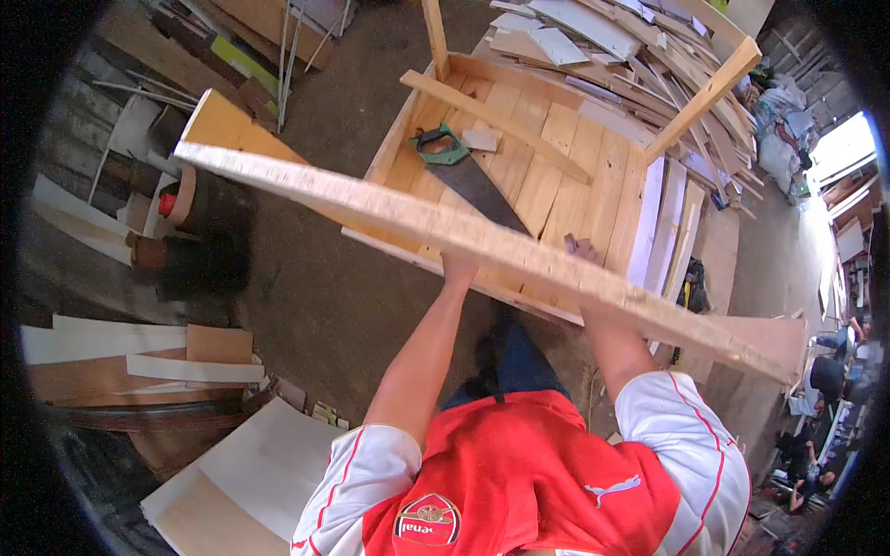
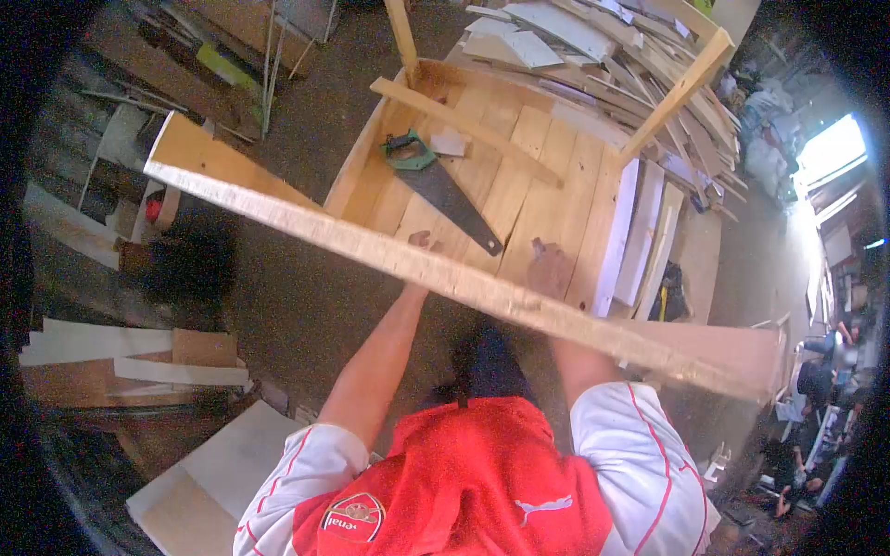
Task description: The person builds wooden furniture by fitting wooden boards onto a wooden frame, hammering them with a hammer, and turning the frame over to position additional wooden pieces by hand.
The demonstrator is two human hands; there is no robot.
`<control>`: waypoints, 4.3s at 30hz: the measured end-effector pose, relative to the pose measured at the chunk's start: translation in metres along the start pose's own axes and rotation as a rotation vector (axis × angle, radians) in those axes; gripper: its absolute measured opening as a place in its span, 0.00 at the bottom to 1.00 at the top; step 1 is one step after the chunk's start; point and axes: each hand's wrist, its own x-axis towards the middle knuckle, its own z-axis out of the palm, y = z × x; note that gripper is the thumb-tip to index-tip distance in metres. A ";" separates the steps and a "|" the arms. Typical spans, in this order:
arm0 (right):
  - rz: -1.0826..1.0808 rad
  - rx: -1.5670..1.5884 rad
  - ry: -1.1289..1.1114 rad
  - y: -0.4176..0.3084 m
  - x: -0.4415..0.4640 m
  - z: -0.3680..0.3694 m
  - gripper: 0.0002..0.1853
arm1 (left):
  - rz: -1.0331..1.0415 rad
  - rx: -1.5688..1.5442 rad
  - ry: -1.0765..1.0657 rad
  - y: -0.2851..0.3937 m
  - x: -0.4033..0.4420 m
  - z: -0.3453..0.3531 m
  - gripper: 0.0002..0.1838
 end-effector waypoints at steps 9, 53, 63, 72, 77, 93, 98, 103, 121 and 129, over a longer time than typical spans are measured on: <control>-0.211 0.078 -0.112 -0.152 0.059 0.055 0.25 | -0.528 -0.229 -0.107 0.036 0.066 -0.012 0.24; 0.229 0.279 0.022 -0.115 0.117 0.034 0.26 | 0.284 0.705 -0.498 0.004 0.218 0.011 0.32; 0.496 0.301 0.093 -0.099 0.024 -0.052 0.25 | 0.414 1.023 -0.506 0.018 0.255 0.043 0.41; 0.591 0.407 0.243 -0.079 -0.086 -0.061 0.25 | 0.543 1.135 -0.332 -0.008 0.217 0.036 0.31; 0.782 0.331 0.188 -0.071 -0.149 -0.057 0.31 | 0.040 0.376 -0.406 -0.042 0.162 0.067 0.25; 0.665 0.378 0.190 0.041 -0.390 -0.126 0.26 | -0.659 -0.974 -0.869 0.090 -0.165 0.017 0.20; 0.666 0.379 0.143 0.120 -0.476 -0.154 0.25 | -0.740 -0.995 -1.007 0.081 -0.273 0.027 0.23; 0.701 0.439 0.133 0.192 -0.548 -0.195 0.24 | -0.911 -0.945 -1.123 0.093 -0.371 0.057 0.25; 0.758 0.552 0.572 0.437 -0.388 -0.266 0.15 | -0.704 -0.769 -1.048 0.237 -0.377 0.417 0.18; 0.956 0.436 0.526 0.487 -0.192 -0.243 0.24 | -0.291 -0.056 -0.897 0.256 -0.282 0.567 0.18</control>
